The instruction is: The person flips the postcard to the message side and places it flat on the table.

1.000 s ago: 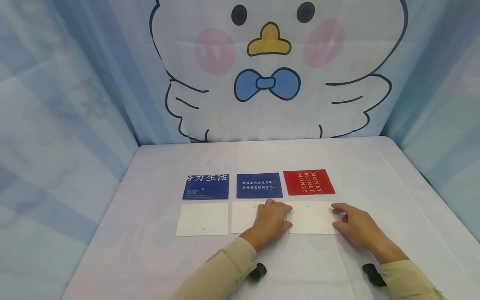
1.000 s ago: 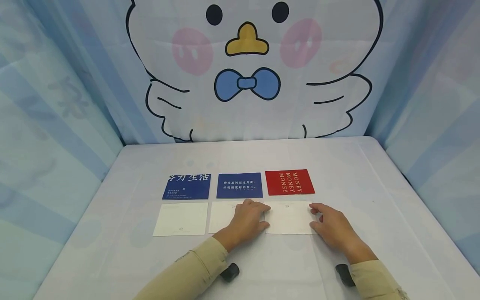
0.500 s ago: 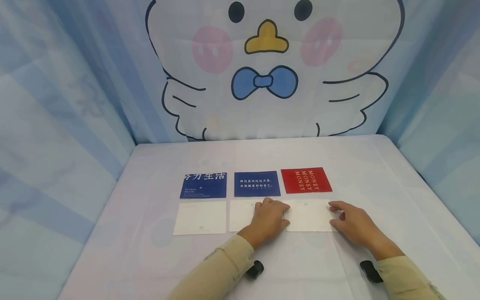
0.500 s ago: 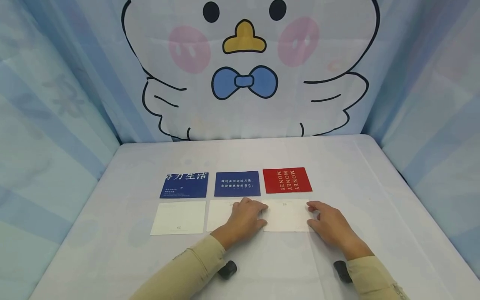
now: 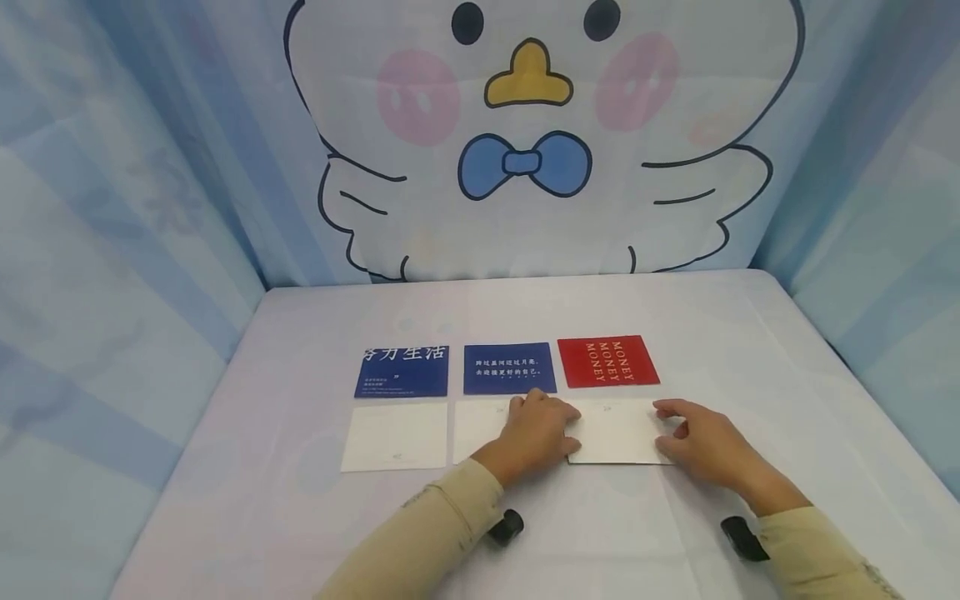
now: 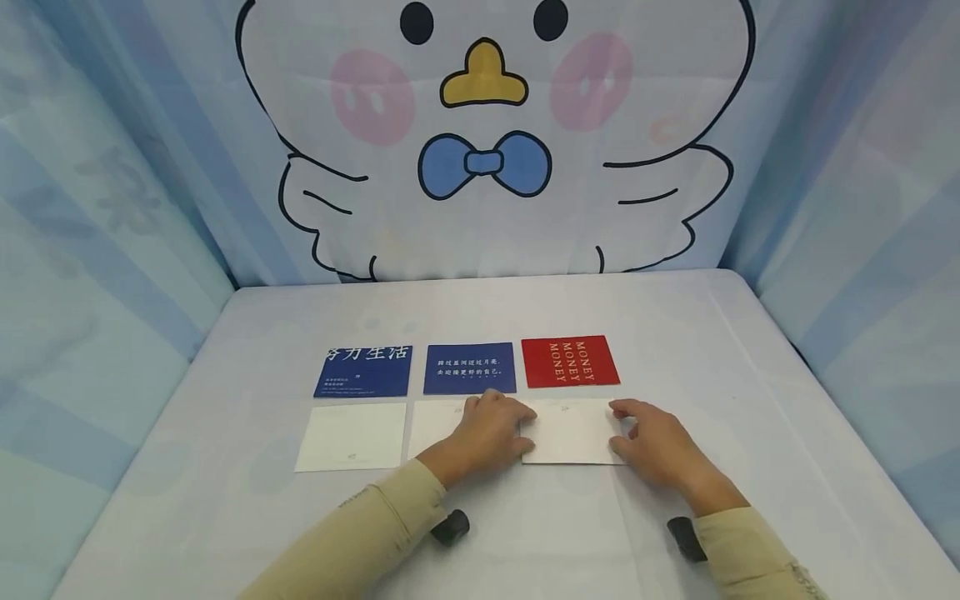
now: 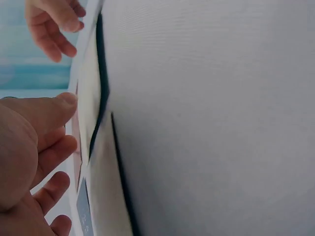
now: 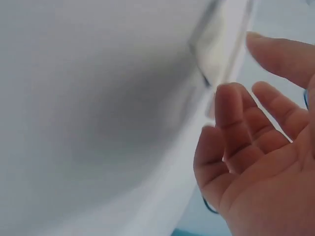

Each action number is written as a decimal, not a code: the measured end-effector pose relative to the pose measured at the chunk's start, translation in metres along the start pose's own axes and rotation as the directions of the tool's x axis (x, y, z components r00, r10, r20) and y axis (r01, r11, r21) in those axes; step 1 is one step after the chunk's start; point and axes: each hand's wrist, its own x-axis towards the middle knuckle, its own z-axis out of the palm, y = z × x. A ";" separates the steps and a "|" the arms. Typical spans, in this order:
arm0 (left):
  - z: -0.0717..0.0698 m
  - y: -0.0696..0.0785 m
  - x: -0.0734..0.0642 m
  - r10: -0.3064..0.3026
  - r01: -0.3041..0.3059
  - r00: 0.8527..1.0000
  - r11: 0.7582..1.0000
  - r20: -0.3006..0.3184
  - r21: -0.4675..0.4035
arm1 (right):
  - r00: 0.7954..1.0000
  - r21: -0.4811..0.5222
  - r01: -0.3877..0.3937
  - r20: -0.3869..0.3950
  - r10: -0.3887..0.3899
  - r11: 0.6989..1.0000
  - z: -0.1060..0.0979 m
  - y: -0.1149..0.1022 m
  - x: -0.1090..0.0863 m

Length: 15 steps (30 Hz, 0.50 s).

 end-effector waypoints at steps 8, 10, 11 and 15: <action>-0.029 -0.008 0.027 -0.026 0.022 0.997 0.998 -0.069 -0.057 | 0.998 0.007 0.010 -0.065 -0.010 1.000 -0.036 0.001 0.023; -0.032 -0.010 0.035 -0.034 0.031 0.998 0.998 -0.061 -0.049 | 0.999 -0.017 0.004 -0.050 -0.005 1.000 -0.037 0.001 0.035; -0.033 -0.010 0.039 -0.044 0.042 0.998 0.998 -0.054 -0.046 | 0.999 -0.024 -0.003 -0.039 0.002 1.000 -0.036 0.001 0.041; -0.029 -0.012 0.054 -0.085 0.084 0.996 0.995 -0.011 -0.048 | 0.999 -0.045 -0.031 0.024 0.033 0.998 -0.032 0.004 0.064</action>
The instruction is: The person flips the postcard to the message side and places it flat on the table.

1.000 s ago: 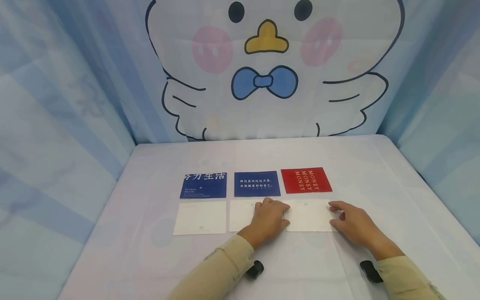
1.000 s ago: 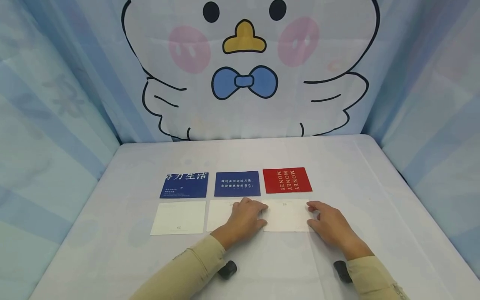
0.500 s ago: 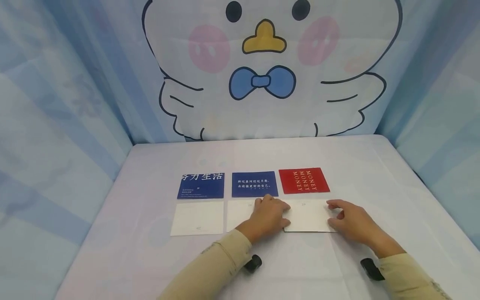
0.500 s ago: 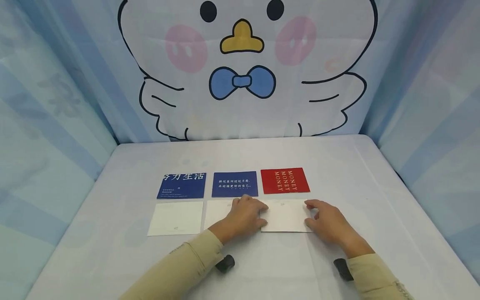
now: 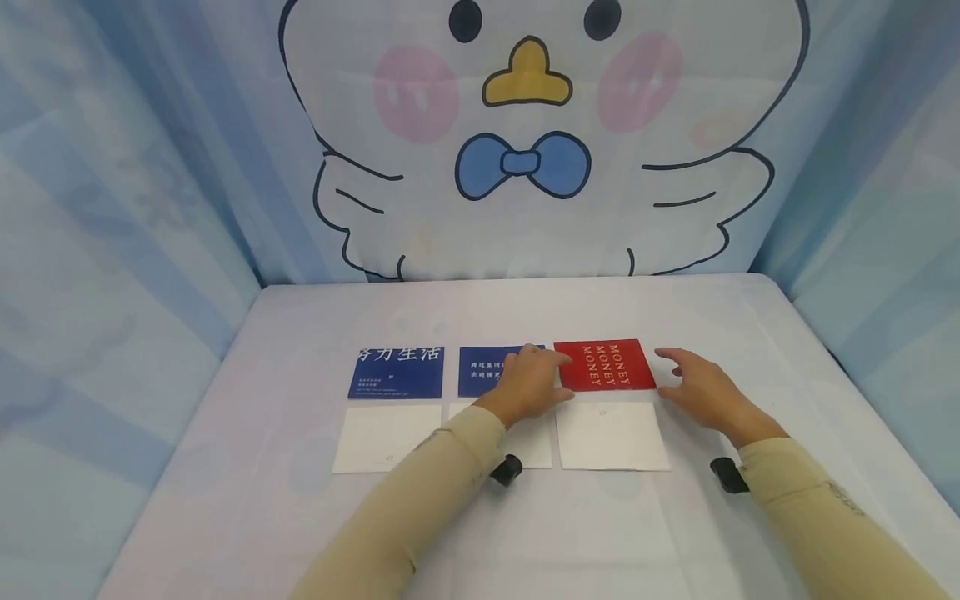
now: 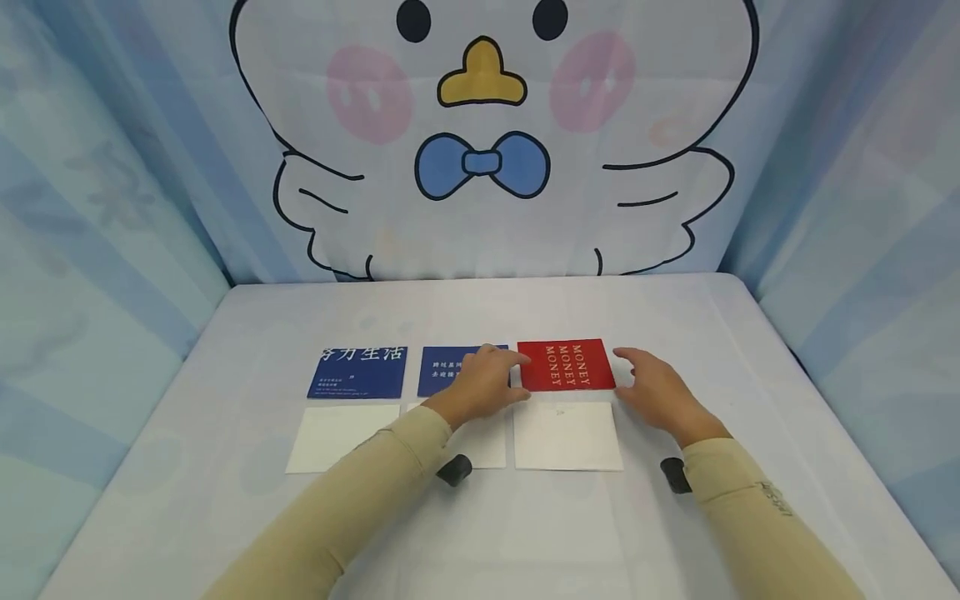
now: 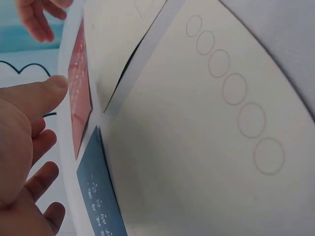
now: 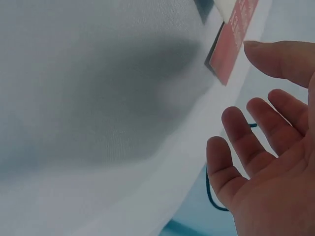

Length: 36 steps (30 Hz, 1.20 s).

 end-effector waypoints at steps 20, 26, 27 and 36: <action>0.012 -0.006 0.021 -0.042 0.040 0.999 0.996 0.026 0.083 | 0.991 -0.033 -0.001 0.131 0.005 0.999 0.013 -0.009 0.039; 0.010 -0.007 0.022 -0.017 0.014 0.999 0.997 0.036 0.079 | 0.989 -0.036 0.001 0.145 0.004 0.999 0.012 -0.011 0.041; 0.009 -0.007 0.022 -0.016 0.013 0.999 0.997 0.037 0.075 | 0.989 -0.034 0.000 0.147 0.005 0.999 0.012 -0.011 0.042; 0.010 -0.001 0.024 0.004 -0.008 0.999 0.996 0.051 0.086 | 0.991 -0.043 0.021 0.136 -0.015 0.999 0.008 -0.009 0.041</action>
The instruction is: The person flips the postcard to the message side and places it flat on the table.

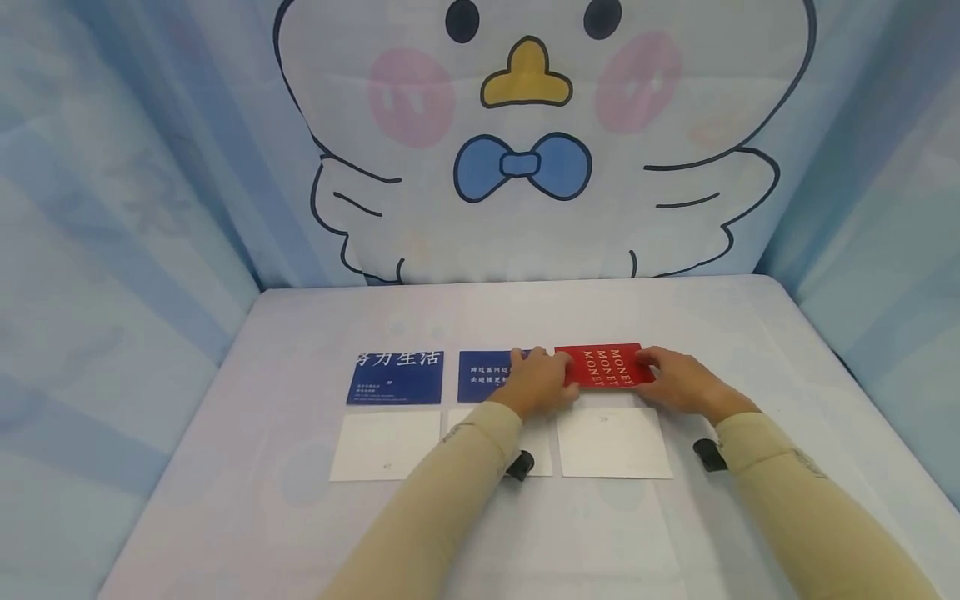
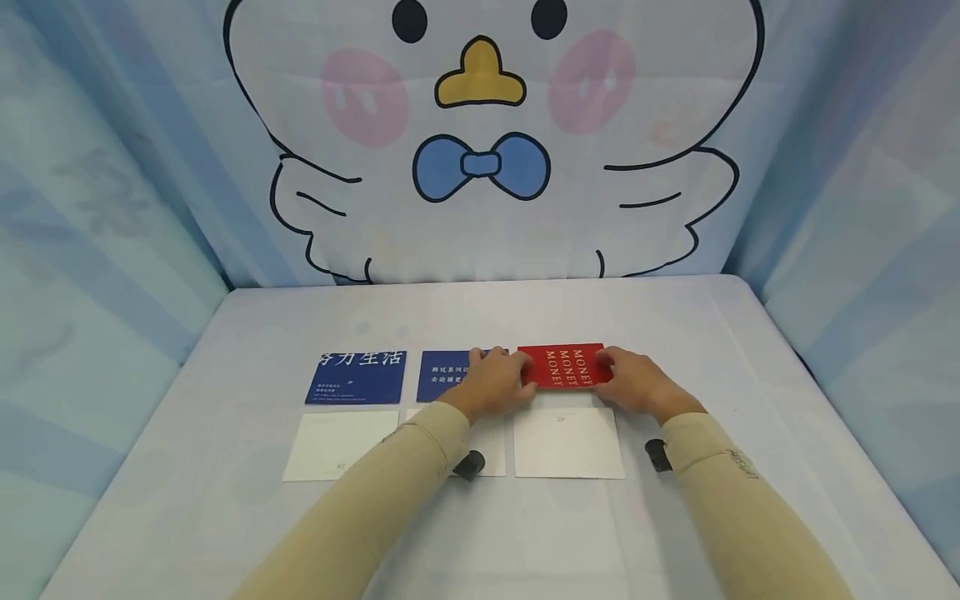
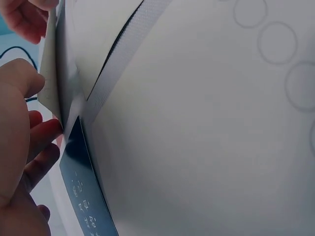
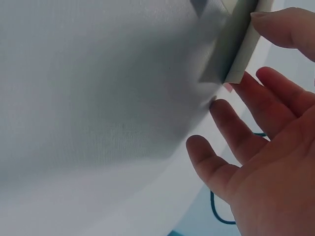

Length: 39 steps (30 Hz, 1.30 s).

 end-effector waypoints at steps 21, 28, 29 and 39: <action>0.002 0.000 0.002 -0.065 0.065 0.997 0.998 -0.033 0.004 | 0.998 0.046 0.047 -0.038 -0.046 0.998 0.003 0.003 -0.007; 0.002 0.000 -0.001 -0.116 0.114 0.993 0.992 -0.036 -0.050 | 0.993 0.051 0.048 -0.110 -0.042 0.998 0.004 0.009 -0.009; 0.002 0.000 -0.001 -0.120 0.118 0.992 0.991 -0.035 -0.054 | 0.992 0.055 0.047 -0.117 -0.040 0.997 0.004 0.009 -0.009; -0.005 -0.001 -0.009 -0.056 0.028 0.976 0.991 -0.212 -0.133 | 0.966 0.114 0.076 -0.253 -0.045 0.991 0.000 0.009 -0.017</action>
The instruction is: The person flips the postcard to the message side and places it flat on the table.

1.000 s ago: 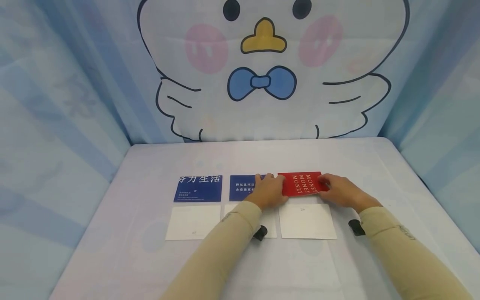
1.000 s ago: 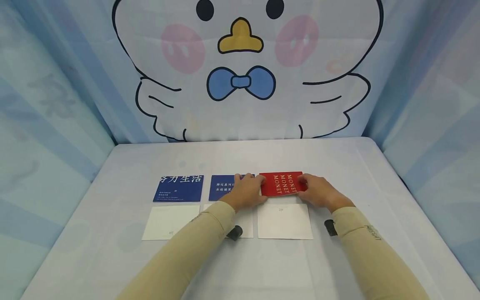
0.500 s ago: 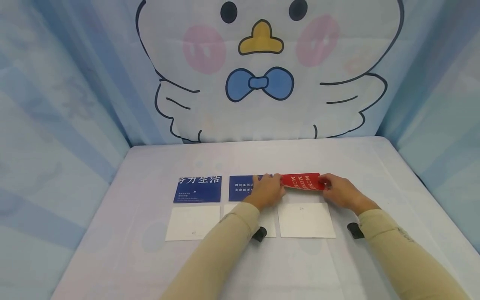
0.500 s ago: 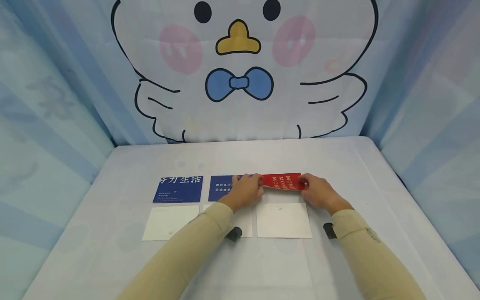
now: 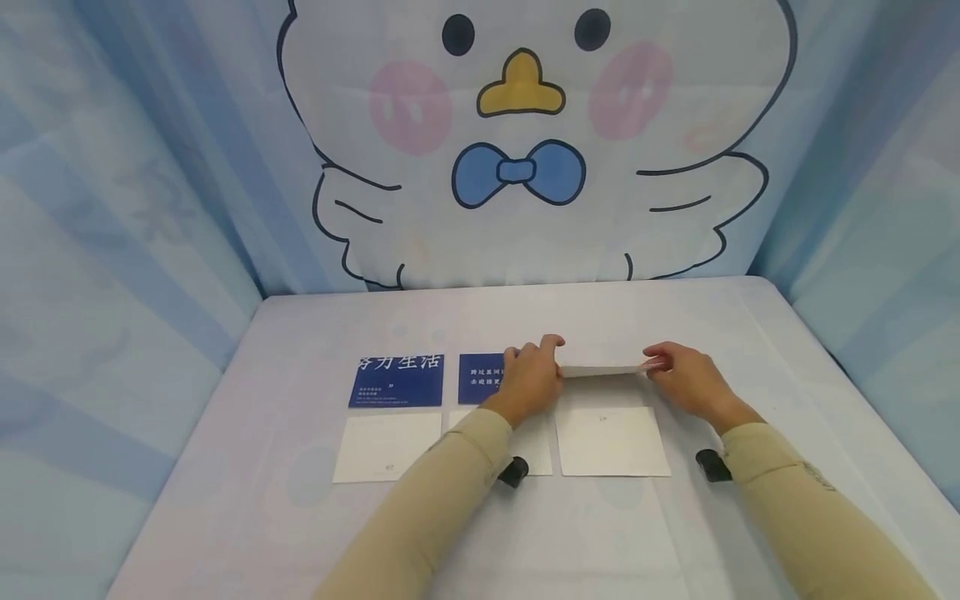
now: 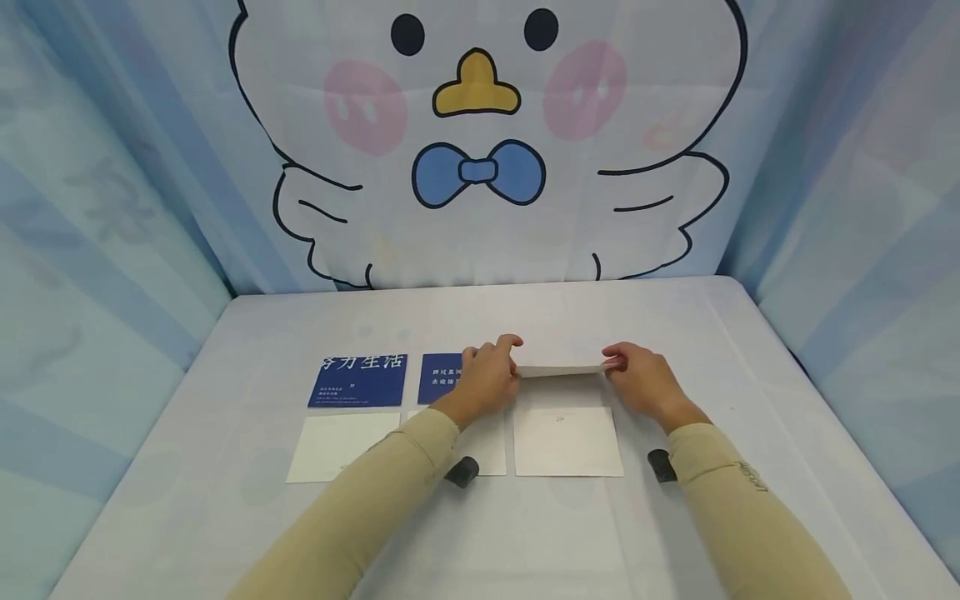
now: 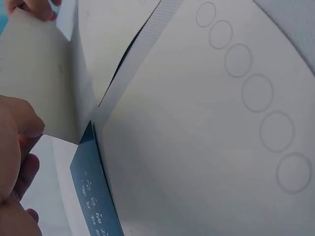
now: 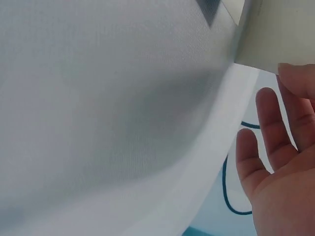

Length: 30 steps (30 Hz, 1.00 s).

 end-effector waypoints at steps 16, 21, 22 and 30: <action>0.001 0.001 -0.004 -0.046 0.036 0.999 0.940 -0.022 -0.340 | 0.998 0.104 -0.041 -0.034 0.045 0.994 -0.011 -0.002 -0.009; 0.001 0.004 -0.005 -0.094 0.072 0.995 0.889 -0.025 -0.452 | 0.997 0.144 -0.051 -0.052 0.059 0.988 -0.009 -0.006 -0.011; 0.001 0.005 -0.004 -0.106 0.079 0.994 0.881 -0.031 -0.466 | 0.996 0.156 -0.049 -0.063 0.060 0.986 -0.009 -0.007 -0.011; 0.002 0.004 -0.003 -0.113 0.048 0.988 0.871 -0.105 -0.489 | 0.988 0.197 -0.016 -0.147 0.045 0.980 -0.008 -0.008 -0.012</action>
